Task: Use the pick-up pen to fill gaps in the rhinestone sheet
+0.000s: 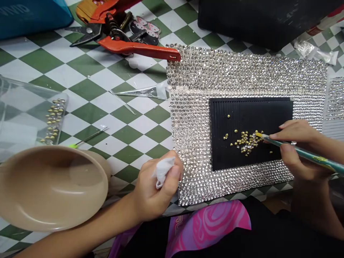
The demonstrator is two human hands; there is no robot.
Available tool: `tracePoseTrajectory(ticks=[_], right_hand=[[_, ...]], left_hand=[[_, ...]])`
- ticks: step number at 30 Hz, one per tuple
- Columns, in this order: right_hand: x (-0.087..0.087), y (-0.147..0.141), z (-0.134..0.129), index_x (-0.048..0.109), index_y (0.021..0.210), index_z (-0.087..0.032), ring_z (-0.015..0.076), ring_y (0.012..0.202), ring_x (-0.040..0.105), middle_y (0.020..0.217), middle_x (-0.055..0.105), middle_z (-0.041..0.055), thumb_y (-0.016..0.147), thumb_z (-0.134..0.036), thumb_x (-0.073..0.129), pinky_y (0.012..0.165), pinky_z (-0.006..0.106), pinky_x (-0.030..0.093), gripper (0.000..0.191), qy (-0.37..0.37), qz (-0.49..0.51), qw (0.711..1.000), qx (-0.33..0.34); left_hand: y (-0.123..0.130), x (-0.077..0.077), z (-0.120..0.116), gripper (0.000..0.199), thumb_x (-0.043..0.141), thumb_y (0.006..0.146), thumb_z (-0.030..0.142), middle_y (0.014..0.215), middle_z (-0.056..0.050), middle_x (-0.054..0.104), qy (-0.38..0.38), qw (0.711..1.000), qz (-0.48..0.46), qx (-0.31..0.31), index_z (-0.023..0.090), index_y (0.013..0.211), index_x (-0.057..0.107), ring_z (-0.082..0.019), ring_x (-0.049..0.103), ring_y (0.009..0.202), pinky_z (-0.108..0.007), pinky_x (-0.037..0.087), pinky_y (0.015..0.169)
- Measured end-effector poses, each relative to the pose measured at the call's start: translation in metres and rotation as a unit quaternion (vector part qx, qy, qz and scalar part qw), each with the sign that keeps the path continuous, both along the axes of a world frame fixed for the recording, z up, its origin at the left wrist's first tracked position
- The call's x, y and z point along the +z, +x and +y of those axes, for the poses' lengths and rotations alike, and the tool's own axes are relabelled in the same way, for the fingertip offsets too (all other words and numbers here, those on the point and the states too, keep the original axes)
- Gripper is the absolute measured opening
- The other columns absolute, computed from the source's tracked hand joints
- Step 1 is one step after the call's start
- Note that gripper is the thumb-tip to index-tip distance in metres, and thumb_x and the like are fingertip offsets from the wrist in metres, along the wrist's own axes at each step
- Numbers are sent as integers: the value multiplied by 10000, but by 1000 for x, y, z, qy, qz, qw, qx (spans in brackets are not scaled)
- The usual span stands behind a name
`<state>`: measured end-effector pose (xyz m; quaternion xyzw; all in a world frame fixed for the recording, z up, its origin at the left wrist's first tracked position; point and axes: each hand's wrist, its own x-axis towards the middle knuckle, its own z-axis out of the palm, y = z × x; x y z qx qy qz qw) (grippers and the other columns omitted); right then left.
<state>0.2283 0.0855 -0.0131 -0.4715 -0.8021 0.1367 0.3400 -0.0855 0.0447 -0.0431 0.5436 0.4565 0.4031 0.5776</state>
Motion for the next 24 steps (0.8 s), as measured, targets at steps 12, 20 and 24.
tracePoseTrajectory(ticks=[12,20,24], right_hand=[[-4,-6,1,761,910,-291,192,573,606,669,687,-30,685,-104,635,615,445,529,319,27,24,999,-35],[-1,-6,1,754,978,-288,182,616,615,713,699,-27,705,-88,639,659,434,538,358,2,3,1000,1],[-2,-4,2,758,964,-280,186,606,620,706,701,-26,693,-83,640,649,437,532,355,12,5,1000,-6]], left_hand=[[0,2,0,306,426,944,219,558,35,409,-24,1000,7,-6,201,642,465,-79,376,449,-251,311,419],[-1,0,0,305,415,958,193,586,43,414,-8,1000,-1,-7,196,657,462,-70,390,474,-232,324,451],[-1,0,0,300,419,953,175,588,44,419,-4,1000,-4,-6,196,658,468,-70,390,471,-240,326,454]])
